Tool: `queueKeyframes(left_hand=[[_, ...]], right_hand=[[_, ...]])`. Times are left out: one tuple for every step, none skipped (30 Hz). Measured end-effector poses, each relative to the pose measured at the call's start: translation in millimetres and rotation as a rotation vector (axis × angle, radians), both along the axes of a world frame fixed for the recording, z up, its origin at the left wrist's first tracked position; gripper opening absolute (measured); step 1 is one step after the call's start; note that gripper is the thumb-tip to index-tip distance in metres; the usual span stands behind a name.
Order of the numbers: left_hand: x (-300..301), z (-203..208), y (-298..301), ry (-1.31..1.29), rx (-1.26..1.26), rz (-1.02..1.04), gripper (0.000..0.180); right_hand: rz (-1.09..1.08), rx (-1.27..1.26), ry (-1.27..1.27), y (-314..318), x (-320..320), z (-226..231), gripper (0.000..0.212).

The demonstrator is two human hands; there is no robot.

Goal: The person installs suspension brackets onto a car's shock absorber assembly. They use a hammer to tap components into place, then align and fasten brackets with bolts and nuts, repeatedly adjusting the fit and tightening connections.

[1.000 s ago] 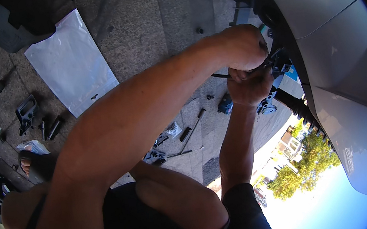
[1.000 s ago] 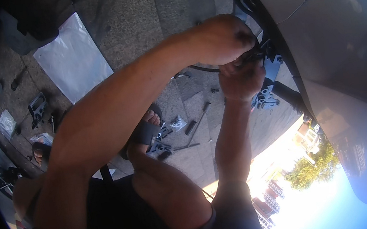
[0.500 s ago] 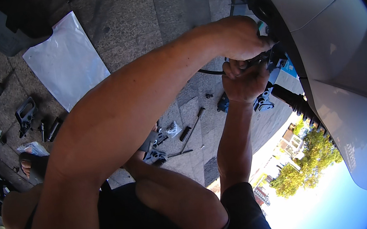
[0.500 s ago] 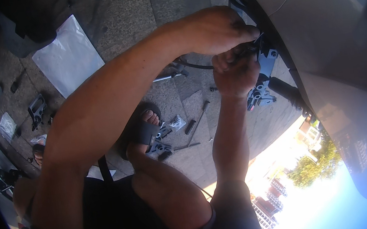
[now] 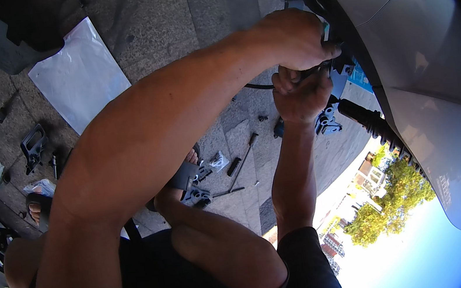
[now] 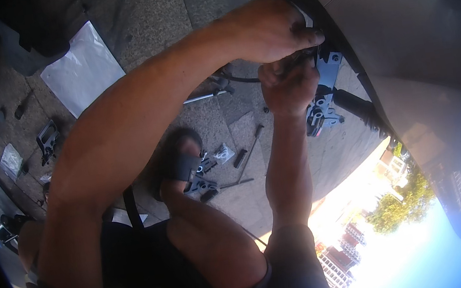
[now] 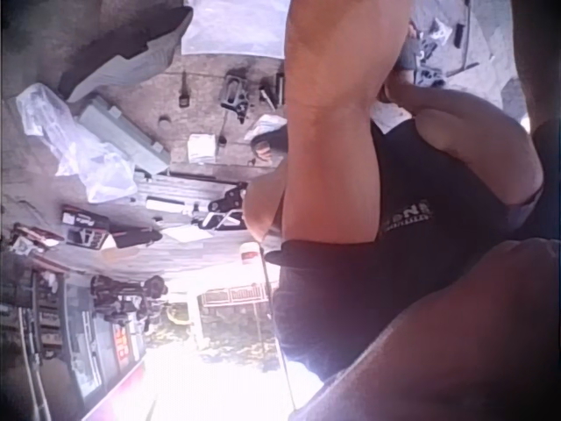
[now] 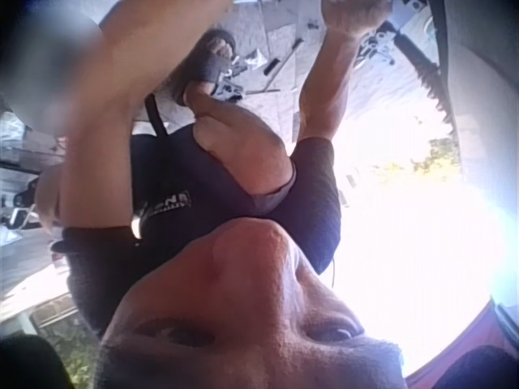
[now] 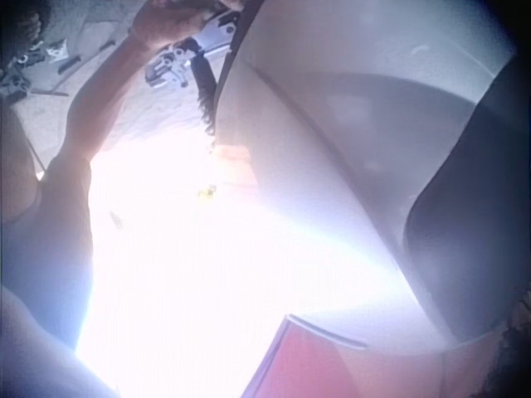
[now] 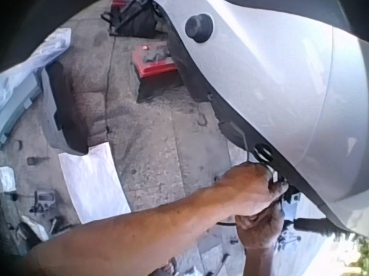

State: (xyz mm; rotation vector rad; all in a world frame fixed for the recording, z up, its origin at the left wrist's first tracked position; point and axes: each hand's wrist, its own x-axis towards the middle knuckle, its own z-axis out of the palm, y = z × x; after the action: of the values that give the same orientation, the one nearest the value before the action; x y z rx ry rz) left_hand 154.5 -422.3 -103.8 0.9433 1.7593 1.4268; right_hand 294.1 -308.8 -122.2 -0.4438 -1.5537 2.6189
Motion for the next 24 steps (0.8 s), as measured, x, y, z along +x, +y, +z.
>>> queueKeyframes(left_hand=[[0, 0, 1, 0.007, -0.003, 0.006, 0.050], [1, 0, 1, 0.004, -0.005, -0.001, 0.049], [0, 0, 1, 0.002, -0.008, -0.007, 0.049], [1, 0, 2, 0.012, -0.003, 0.004, 0.049], [1, 0, 2, 0.023, 0.001, 0.014, 0.049], [1, 0, 3, 0.033, -0.006, 0.009, 0.049], [1, 0, 2, 0.015, -0.006, 0.000, 0.049], [0, -1, 1, -0.005, -0.019, -0.024, 0.049], [-2, -3, -1, -0.017, -0.032, -0.047, 0.049], [-2, -5, -5, -0.032, -0.008, -0.038, 0.049], [-3, -8, -10, -0.041, 0.018, -0.026, 0.049], [-4, -12, -16, -0.052, 0.042, -0.013, 0.050], [-5, -15, -23, -0.049, 0.017, 0.002, 0.050], [-5, -19, -32, -0.047, -0.008, 0.016, 0.050], [-5, -22, -42, -0.049, -0.033, 0.029, 0.051], [-11, -25, -51, -0.096, -0.054, -0.072, 0.053], [-8, -26, -58, -0.124, -0.080, -0.066, 0.053], [-6, -25, -64, -0.147, -0.103, -0.049, 0.053], [-6, -23, -66, -0.161, -0.117, -0.027, 0.054], [-1, -20, -67, -0.119, -0.072, 0.068, 0.057], [-1, -16, -63, -0.132, -0.073, 0.064, 0.057], [0, -11, -57, -0.144, -0.070, 0.059, 0.058], [0, -7, -49, -0.154, -0.068, 0.050, 0.059], [1, -3, -42, -0.185, -0.055, 0.032, 0.061]], right_hand=[[-0.001, 0.002, -0.001, 0, 0, 0, 0.050], [-0.013, 0.001, -0.010, 0, 0, 0, 0.050], [-0.023, 0.000, -0.017, -1, 0, 0, 0.050], [-0.027, -0.005, -0.013, -2, 0, 1, 0.050], [-0.046, 0.016, -0.029, -3, 1, 1, 0.050], [-0.059, 0.031, -0.032, -4, 1, 2, 0.050], [-0.071, 0.049, -0.049, -6, 1, 1, 0.050], [-0.081, 0.048, -0.057, -8, 1, 2, 0.049], [-0.089, 0.053, -0.076, -9, 0, 2, 0.049], [-0.118, 0.049, -0.102, -10, 0, 1, 0.048], [-0.095, 0.066, -0.079, -11, 0, -1, 0.048], [-0.094, 0.073, -0.064, -13, 0, -4, 0.047], [-0.094, 0.082, -0.047, -15, 1, -7, 0.046], [-0.108, 0.061, -0.072, -16, 1, -10, 0.043], [-0.102, 0.019, -0.055, -18, 1, -12, 0.042], [-0.097, -0.019, -0.040, -20, 1, -15, 0.042], [-0.090, -0.051, -0.026, -21, 1, -16, 0.041], [-0.050, -0.094, 0.019, -23, 0, -16, 0.038], [-0.056, -0.060, 0.001, -24, -1, -16, 0.038], [-0.066, -0.023, -0.007, -27, -1, -16, 0.037], [-0.074, 0.022, -0.017, -29, 0, -14, 0.037], [-0.074, 0.004, -0.021, -31, -1, -13, 0.036], [-0.032, 0.017, -0.005, -33, -2, -12, 0.035], [-0.033, 0.006, -0.002, -34, -2, -11, 0.035]])
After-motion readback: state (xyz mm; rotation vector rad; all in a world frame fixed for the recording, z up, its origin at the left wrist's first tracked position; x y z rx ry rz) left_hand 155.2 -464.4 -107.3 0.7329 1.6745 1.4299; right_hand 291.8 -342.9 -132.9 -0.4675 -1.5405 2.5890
